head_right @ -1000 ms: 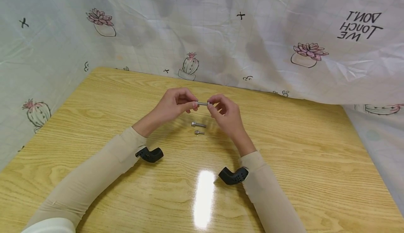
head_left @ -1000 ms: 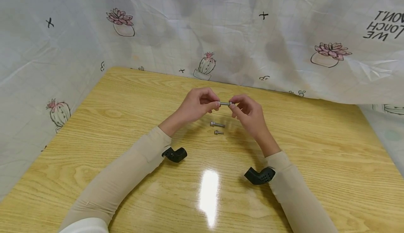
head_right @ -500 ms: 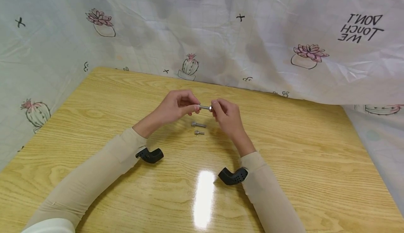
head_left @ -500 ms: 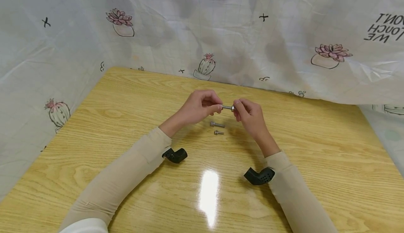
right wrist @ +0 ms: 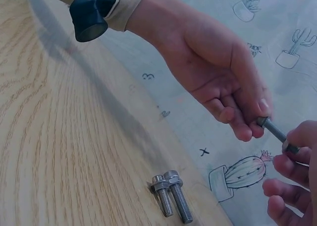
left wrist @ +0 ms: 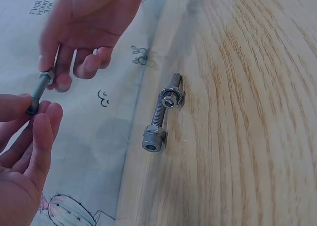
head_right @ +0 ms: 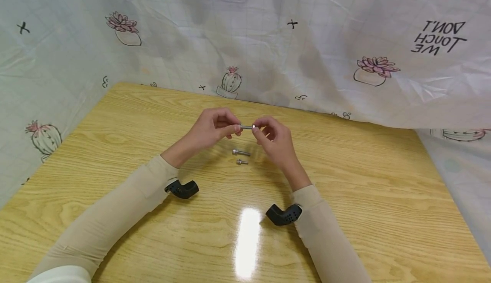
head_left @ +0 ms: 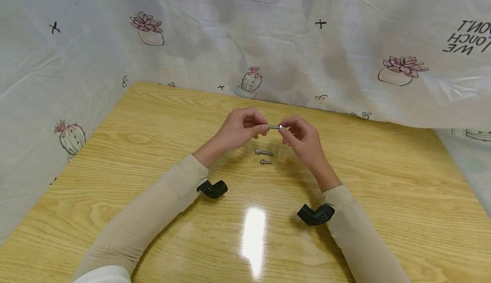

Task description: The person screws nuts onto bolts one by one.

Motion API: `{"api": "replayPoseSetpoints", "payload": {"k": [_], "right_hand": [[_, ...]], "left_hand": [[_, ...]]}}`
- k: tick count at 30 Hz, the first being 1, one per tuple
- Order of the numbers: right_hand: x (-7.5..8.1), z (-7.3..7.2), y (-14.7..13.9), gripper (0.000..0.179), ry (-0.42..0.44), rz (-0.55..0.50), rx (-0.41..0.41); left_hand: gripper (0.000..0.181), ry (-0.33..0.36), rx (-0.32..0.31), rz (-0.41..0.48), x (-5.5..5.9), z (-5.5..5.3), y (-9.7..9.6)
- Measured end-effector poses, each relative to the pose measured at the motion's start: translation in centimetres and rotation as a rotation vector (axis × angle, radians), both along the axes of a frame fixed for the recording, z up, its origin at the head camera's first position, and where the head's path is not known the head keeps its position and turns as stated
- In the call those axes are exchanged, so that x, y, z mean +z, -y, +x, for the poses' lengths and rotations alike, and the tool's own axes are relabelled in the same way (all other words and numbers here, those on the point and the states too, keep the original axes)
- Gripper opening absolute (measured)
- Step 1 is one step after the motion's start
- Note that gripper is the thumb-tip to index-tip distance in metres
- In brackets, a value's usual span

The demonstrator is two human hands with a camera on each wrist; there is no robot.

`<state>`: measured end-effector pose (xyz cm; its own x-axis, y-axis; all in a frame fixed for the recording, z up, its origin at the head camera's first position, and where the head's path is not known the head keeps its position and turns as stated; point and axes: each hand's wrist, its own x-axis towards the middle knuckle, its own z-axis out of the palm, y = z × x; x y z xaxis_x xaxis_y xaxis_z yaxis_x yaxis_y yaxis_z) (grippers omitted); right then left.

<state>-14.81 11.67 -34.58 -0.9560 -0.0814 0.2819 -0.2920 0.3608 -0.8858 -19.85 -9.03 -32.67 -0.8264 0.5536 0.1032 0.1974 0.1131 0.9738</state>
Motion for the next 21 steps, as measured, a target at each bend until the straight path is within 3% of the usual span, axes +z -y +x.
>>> {"api": "replayPoseSetpoints", "payload": {"k": [11,18,21], "right_hand": [[0.25,0.24,0.07,0.045,0.040,0.083,-0.049],[0.15,0.24,0.00,0.020,-0.006,0.007,-0.008],[0.09,0.26,0.00,0.020,-0.023,0.001,0.023]], "left_hand": [[0.004,-0.065,-0.096,0.011,-0.27,0.08,-0.15],[0.003,-0.038,-0.022,-0.016,-0.23,0.11,-0.04],[0.004,-0.022,0.000,-0.021,-0.07,0.18,0.04]]}}
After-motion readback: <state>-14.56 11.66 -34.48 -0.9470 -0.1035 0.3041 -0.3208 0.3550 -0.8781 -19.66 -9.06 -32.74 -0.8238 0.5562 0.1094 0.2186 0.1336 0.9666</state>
